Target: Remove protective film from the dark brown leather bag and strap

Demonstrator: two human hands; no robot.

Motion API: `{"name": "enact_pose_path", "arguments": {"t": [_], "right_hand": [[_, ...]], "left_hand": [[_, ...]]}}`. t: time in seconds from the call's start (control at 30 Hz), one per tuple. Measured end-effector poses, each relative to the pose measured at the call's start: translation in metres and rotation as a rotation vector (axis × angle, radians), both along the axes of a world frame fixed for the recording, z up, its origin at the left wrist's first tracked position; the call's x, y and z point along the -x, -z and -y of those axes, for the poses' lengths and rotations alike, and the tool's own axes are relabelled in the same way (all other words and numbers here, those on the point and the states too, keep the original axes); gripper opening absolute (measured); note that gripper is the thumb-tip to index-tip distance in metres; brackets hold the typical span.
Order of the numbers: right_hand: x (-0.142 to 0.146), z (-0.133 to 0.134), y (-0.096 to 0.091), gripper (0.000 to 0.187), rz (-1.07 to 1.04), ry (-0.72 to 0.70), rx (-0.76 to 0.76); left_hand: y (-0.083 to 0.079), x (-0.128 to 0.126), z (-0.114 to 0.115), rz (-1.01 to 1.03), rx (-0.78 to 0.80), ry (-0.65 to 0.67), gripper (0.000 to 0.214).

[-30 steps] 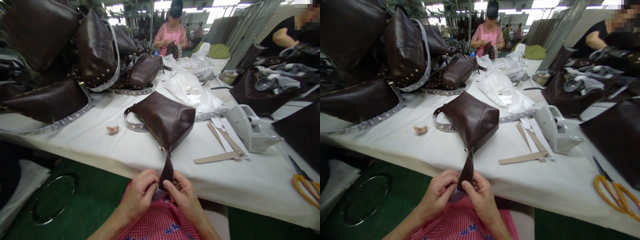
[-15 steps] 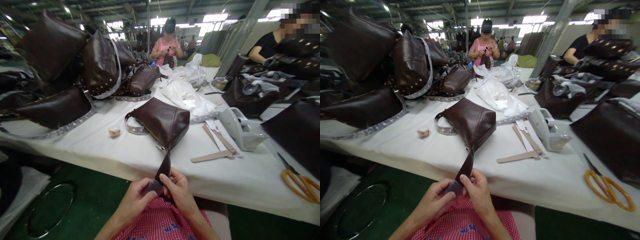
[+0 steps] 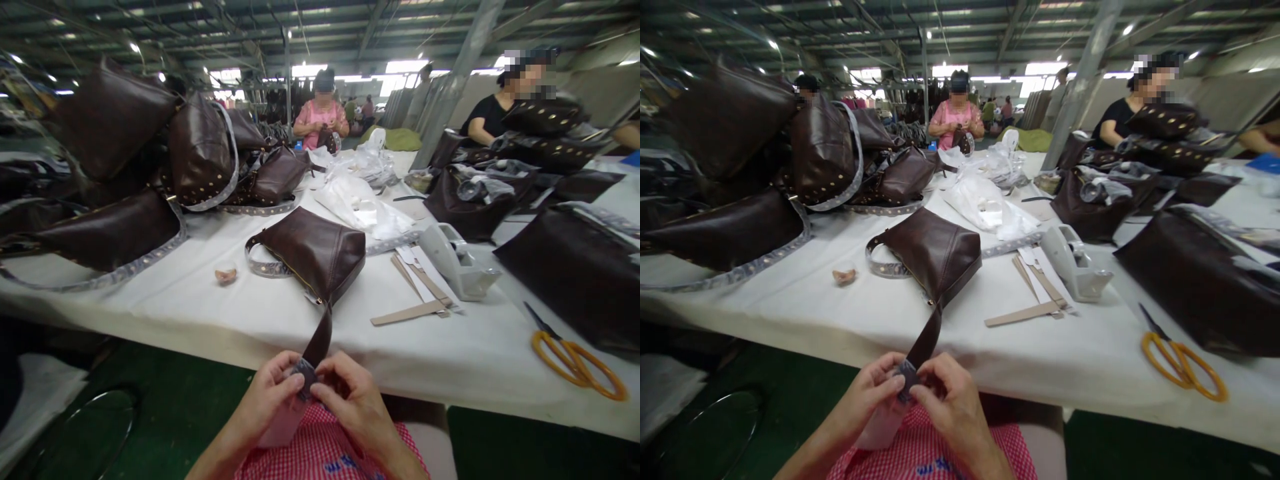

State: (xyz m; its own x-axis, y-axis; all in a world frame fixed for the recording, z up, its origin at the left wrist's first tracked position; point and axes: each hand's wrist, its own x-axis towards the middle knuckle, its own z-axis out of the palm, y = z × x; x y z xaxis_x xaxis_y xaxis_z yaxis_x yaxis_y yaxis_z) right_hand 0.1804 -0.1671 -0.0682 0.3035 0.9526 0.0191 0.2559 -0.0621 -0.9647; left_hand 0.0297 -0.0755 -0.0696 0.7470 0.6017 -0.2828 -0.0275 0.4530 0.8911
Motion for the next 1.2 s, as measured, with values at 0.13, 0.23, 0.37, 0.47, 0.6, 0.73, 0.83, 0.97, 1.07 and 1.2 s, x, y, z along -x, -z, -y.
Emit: {"name": "enact_pose_path", "arguments": {"t": [0.13, 0.23, 0.37, 0.47, 0.6, 0.73, 0.83, 0.97, 1.07, 1.2], "right_hand": [[0.002, -0.002, 0.003, 0.007, -0.012, 0.033, 0.086], [0.0, -0.003, 0.003, 0.014, 0.022, -0.006, 0.057], [-0.002, -0.002, 0.005, 0.016, 0.108, -0.031, -0.034], [-0.002, -0.003, 0.009, 0.016, 0.168, -0.011, -0.11], [-0.006, -0.006, 0.012, 0.017, 0.213, 0.059, -0.221], [-0.013, -0.011, 0.014, 0.018, 0.24, 0.088, -0.257], [-0.019, -0.015, 0.017, 0.017, 0.269, 0.054, -0.252], [-0.028, -0.019, 0.021, 0.016, 0.319, 0.063, -0.242], [-0.036, -0.024, 0.022, 0.016, 0.36, 0.073, -0.219], [-0.049, -0.036, 0.022, 0.018, 0.348, 0.146, -0.266]], "left_hand": [[0.001, 0.0, 0.004, 0.016, -0.064, 0.038, 0.04], [-0.003, 0.0, 0.006, -0.022, -0.094, 0.045, 0.037], [-0.01, 0.0, 0.003, -0.068, -0.104, 0.059, 0.035], [-0.012, 0.0, 0.002, -0.098, -0.095, 0.082, 0.036], [-0.013, -0.002, 0.001, -0.132, -0.113, 0.092, 0.033], [-0.01, -0.003, -0.003, -0.161, -0.133, 0.109, 0.034], [-0.007, -0.003, -0.006, -0.159, -0.128, 0.133, 0.035], [-0.004, -0.003, -0.008, -0.191, -0.117, 0.147, 0.036], [-0.004, -0.006, -0.009, -0.2, -0.102, 0.159, 0.037], [-0.008, -0.009, -0.013, -0.171, -0.09, 0.149, 0.033]]}}
